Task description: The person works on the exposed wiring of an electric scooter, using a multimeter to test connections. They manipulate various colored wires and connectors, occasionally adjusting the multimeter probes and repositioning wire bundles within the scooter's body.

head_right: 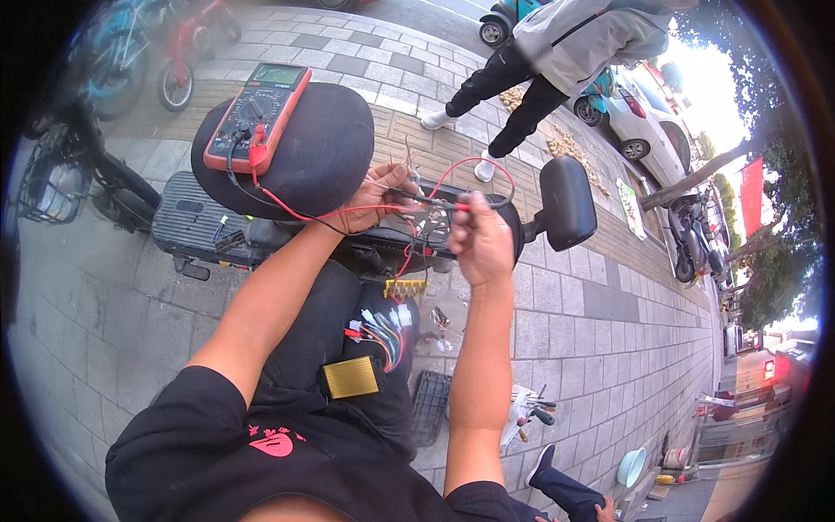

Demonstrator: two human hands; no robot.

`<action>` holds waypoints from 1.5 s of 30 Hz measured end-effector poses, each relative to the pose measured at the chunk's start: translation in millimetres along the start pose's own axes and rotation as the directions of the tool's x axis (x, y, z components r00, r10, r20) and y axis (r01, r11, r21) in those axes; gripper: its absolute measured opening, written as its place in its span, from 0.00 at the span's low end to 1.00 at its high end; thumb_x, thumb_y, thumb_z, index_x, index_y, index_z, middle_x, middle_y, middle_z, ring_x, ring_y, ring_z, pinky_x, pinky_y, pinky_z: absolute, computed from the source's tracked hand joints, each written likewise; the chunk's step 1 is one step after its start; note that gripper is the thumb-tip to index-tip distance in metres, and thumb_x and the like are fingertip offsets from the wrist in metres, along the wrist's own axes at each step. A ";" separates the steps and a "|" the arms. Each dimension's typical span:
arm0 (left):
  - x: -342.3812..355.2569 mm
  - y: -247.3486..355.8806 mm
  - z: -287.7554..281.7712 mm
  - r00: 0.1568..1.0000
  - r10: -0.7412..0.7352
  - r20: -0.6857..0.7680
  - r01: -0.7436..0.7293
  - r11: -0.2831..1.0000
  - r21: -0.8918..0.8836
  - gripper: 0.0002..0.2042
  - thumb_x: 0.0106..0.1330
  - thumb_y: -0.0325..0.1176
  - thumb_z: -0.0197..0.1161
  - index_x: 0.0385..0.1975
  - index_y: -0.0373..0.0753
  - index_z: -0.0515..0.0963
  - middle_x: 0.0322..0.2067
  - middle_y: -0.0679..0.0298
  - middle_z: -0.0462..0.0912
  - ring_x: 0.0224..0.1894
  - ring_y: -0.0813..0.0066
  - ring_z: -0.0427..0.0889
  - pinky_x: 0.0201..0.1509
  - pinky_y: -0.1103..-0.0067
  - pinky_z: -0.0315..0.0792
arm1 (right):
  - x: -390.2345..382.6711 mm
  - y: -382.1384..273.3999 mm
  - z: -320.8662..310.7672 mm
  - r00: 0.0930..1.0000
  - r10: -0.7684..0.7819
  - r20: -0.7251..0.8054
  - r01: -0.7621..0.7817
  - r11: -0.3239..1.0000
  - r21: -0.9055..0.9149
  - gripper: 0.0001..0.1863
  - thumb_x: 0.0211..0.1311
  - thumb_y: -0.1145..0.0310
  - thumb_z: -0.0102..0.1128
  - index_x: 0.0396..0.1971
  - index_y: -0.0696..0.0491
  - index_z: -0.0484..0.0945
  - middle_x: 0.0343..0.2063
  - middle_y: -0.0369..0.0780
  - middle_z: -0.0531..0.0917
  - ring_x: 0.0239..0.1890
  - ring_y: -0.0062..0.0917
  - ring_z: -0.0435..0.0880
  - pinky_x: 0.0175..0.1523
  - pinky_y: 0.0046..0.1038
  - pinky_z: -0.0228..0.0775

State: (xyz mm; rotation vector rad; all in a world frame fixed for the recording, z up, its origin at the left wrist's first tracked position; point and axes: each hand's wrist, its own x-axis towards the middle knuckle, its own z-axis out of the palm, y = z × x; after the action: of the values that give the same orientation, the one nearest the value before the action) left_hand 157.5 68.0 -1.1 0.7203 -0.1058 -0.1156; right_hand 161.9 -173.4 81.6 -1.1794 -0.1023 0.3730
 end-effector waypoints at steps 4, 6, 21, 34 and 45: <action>-2.1 5.2 3.6 0.997 -0.077 0.012 0.077 0.997 -0.019 0.13 0.78 0.41 0.66 0.52 0.38 0.81 0.43 0.55 0.90 0.40 0.62 0.93 0.47 0.69 0.90 | -6.5 23.5 44.7 0.956 -0.284 0.071 0.293 0.919 -0.263 0.15 0.79 0.62 0.64 0.48 0.60 0.84 0.31 0.39 0.87 0.26 0.20 0.84 0.28 0.22 0.75; -2.9 3.7 5.5 0.996 -0.082 0.039 0.084 0.996 -0.037 0.14 0.78 0.40 0.66 0.53 0.38 0.80 0.44 0.54 0.90 0.40 0.63 0.93 0.47 0.69 0.90 | -9.8 26.3 51.8 0.925 -0.375 0.066 0.375 0.869 -0.323 0.15 0.79 0.62 0.64 0.47 0.61 0.84 0.31 0.39 0.86 0.26 0.19 0.83 0.28 0.22 0.75; -2.5 1.1 5.7 0.984 -0.113 0.138 0.115 0.993 -0.006 0.13 0.77 0.38 0.66 0.50 0.35 0.80 0.44 0.50 0.91 0.40 0.60 0.94 0.45 0.69 0.91 | -8.7 27.4 62.8 0.854 -0.518 0.043 0.478 0.751 -0.455 0.14 0.80 0.64 0.62 0.45 0.62 0.83 0.29 0.37 0.85 0.25 0.15 0.80 0.30 0.20 0.76; -4.7 1.7 5.3 0.984 -0.114 0.140 0.112 0.994 0.017 0.14 0.77 0.41 0.66 0.50 0.37 0.80 0.44 0.53 0.90 0.41 0.61 0.94 0.44 0.71 0.91 | -10.5 20.5 37.1 0.943 -0.332 0.035 0.333 0.942 -0.032 0.19 0.82 0.54 0.56 0.37 0.56 0.79 0.23 0.35 0.76 0.27 0.25 0.80 0.31 0.32 0.78; -0.4 0.8 -5.4 0.982 -0.072 0.174 0.072 0.997 0.008 0.14 0.79 0.40 0.63 0.55 0.39 0.80 0.47 0.54 0.90 0.43 0.63 0.93 0.48 0.71 0.90 | 2.2 52.1 27.7 0.959 0.282 0.021 -0.281 0.941 0.186 0.18 0.79 0.50 0.61 0.45 0.52 0.78 0.20 0.28 0.69 0.19 0.15 0.65 0.25 0.24 0.60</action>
State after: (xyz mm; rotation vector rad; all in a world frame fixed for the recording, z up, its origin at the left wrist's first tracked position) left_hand 157.9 72.1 -4.6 0.7153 -0.2468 -0.2478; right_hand 144.4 -131.1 44.3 -1.0094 0.1071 0.6189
